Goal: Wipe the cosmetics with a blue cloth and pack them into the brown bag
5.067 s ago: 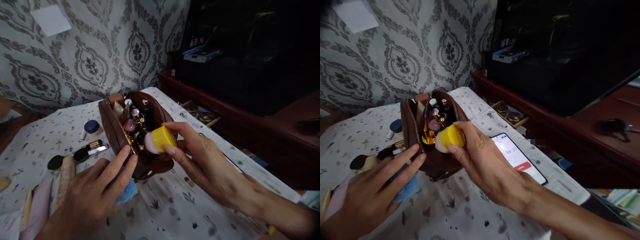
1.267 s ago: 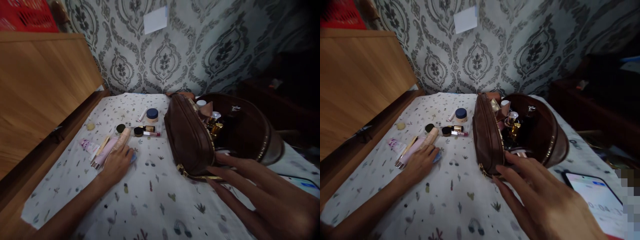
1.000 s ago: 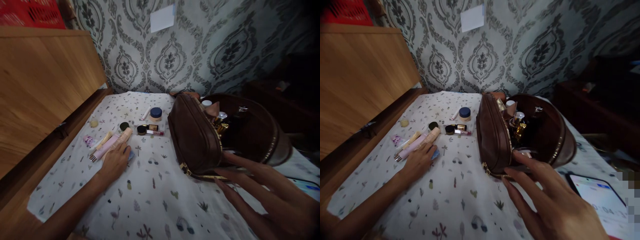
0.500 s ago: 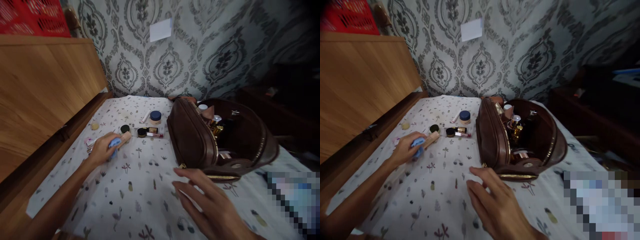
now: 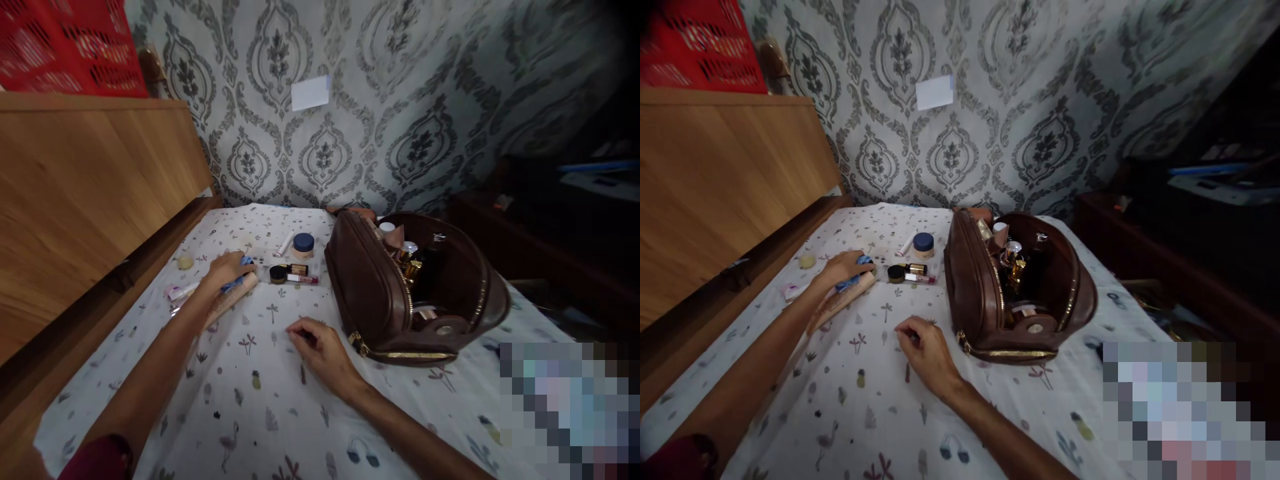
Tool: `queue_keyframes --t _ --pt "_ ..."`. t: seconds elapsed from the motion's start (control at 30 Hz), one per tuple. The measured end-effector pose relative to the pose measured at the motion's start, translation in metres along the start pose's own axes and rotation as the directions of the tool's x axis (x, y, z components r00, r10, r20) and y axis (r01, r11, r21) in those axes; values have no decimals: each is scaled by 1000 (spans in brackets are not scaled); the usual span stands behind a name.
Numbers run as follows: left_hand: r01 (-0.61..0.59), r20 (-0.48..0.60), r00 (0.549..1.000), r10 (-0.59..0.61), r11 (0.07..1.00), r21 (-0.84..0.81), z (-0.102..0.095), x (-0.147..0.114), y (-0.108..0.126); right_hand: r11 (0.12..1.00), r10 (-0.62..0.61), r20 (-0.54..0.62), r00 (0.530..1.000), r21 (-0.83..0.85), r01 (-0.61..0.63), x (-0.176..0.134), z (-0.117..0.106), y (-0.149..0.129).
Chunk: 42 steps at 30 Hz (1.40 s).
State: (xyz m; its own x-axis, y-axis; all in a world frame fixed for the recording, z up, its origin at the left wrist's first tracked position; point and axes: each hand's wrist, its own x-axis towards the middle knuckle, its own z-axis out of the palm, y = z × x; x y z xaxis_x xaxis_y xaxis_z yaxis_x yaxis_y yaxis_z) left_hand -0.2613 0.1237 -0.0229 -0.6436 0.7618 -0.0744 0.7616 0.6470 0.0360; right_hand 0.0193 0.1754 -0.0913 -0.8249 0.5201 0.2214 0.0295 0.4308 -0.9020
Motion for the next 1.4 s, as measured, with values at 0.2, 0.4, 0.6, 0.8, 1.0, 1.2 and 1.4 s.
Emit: queue_keyframes --t 0.2,0.4,0.6,0.8,1.0,1.2,1.4 --pt "-76 33 996 77 996 -35 0 19 -2 999 -33 6 999 3 33 -4 0 -1" --pt "-306 -25 952 306 940 -153 6 28 5 999 -37 6 999 15 37 -4 -1 1" --pt "-218 -71 976 208 959 -182 16 31 12 999 -37 7 999 21 37 -4 -1 1" --pt "-201 -139 976 169 942 -268 14 29 16 999 -25 0 1000 30 25 -5 -3 -1" --pt "-314 -274 938 211 850 -423 -2 -5 26 991 31 -20 999 134 -28 -6 -5 0" --pt "-376 -198 905 377 489 -787 -4 -75 56 876 162 -15 987 463 -137 -4 -3 5" --pt "-342 -122 875 469 419 -841 13 -113 72 764 173 41 984 625 -160 4 -12 1"
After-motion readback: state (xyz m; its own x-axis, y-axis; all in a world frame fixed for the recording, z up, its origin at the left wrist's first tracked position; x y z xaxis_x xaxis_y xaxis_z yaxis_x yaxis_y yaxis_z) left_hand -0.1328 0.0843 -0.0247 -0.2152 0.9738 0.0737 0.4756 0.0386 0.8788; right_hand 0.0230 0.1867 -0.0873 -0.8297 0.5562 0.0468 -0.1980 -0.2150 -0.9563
